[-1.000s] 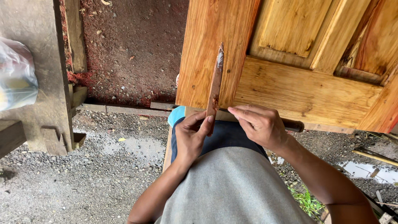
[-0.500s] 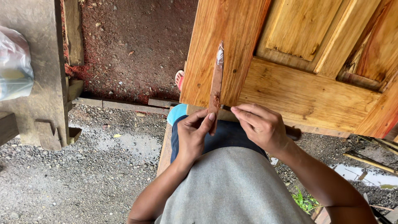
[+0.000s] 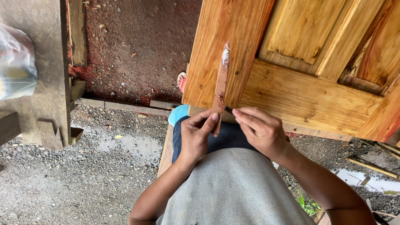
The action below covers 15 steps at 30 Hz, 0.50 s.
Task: The person uses a chisel and a wooden guide to carve a groove along the edge of a wooden door panel. They repeatedly tap the chisel with a mallet to remove wood shavings and deepen the groove.
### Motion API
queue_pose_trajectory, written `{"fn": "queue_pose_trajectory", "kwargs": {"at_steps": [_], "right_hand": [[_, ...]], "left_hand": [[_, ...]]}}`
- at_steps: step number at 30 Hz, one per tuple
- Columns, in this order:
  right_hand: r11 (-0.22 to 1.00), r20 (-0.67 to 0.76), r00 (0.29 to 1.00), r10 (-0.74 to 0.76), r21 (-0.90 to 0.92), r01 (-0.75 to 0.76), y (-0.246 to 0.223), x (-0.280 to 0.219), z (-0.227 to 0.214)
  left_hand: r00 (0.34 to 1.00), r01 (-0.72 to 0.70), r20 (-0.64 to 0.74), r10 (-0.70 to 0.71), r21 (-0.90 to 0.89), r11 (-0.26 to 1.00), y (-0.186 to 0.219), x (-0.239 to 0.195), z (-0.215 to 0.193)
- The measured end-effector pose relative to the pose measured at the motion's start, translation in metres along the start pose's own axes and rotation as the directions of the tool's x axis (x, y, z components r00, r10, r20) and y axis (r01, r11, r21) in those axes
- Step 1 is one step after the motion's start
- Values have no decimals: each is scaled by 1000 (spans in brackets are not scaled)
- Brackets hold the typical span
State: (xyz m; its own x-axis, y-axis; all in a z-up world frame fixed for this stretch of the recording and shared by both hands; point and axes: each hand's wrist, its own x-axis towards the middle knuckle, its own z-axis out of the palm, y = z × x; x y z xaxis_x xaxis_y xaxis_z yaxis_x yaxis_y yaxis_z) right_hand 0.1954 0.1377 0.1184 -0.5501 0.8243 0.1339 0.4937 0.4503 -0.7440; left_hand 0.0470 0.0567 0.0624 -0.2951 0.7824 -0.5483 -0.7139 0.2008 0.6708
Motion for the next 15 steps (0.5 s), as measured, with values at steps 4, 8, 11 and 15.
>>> {"fn": "queue_pose_trajectory", "kwargs": {"at_steps": [4, 8, 11, 15], "right_hand": [[999, -7, 1000, -6, -41, 6, 7, -8, 6], [999, 35, 999, 40, -29, -39, 10, -8, -4], [999, 55, 997, 45, 6, -46, 10, -2, -11], [999, 75, 997, 31, 13, -32, 8, 7, -12]], "left_hand": [[996, 54, -62, -59, -90, 995, -13, 0, -3], [999, 23, -24, -23, -17, 1000, 0, 3, 1], [1000, -27, 7, 27, 107, 994, -2, 4, -1], [999, -55, 10, 54, 184, 981, -8, 5, -7]]}}
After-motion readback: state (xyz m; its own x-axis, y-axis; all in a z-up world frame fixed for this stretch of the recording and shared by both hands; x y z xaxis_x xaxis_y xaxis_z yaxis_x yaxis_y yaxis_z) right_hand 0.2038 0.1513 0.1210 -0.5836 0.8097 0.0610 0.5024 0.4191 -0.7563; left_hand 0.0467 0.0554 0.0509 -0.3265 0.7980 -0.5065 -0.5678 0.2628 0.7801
